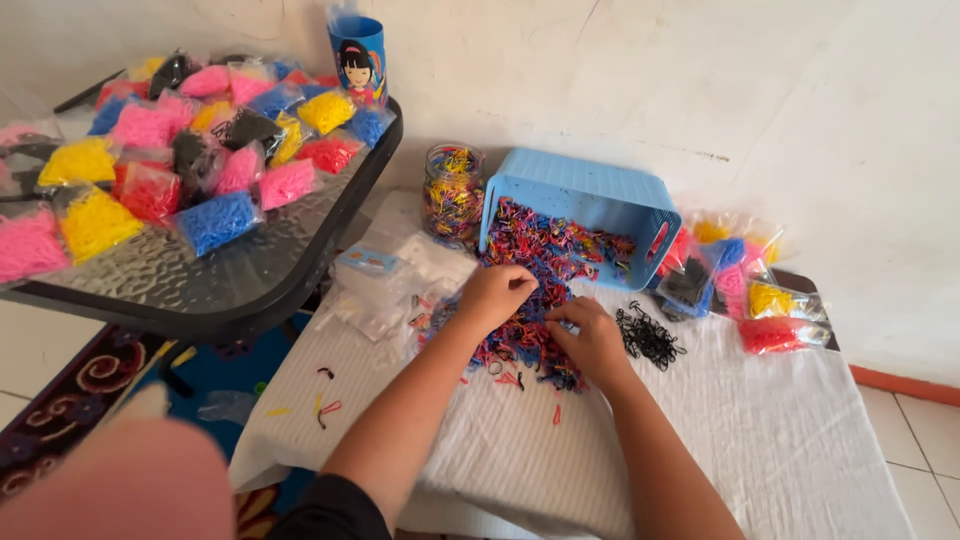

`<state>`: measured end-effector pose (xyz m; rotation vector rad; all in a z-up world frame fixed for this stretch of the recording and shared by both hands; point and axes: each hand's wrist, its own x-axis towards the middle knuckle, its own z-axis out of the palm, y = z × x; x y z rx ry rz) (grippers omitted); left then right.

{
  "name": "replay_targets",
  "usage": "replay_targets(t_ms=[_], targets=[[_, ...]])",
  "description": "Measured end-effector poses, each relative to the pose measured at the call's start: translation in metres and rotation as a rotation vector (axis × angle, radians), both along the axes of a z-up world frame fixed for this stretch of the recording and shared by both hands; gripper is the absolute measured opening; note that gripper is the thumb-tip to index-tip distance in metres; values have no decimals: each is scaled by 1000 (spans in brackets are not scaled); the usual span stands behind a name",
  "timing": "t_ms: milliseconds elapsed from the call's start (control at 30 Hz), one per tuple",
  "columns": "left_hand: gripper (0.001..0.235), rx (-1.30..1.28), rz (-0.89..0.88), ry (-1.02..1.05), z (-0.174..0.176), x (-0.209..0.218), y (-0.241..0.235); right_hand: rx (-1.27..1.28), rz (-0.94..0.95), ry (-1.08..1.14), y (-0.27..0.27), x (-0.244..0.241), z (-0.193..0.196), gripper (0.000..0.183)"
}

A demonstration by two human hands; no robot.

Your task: The person sits on the floor and sorts a large pile of mixed-color rubber bands on a white cloth-covered table. They pick up individual bands from the pile and place them into a separate pile of black rubber bands to their right.

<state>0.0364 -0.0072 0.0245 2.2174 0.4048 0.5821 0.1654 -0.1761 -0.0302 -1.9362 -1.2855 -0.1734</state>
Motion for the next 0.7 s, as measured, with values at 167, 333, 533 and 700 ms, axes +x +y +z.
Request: replay_targets(t_ms=[167, 333, 533, 700], targets=[[17, 24, -3, -41, -15, -8, 0, 75, 161, -27, 4, -25, 16, 13], [15, 71, 3, -38, -28, -15, 9, 54, 286, -239, 15, -52, 18, 29], [22, -3, 13, 0, -37, -13, 13, -62, 193, -359, 21, -34, -3, 17], [22, 51, -87, -25, -26, -17, 3, 22, 41, -7, 11, -8, -14, 22]])
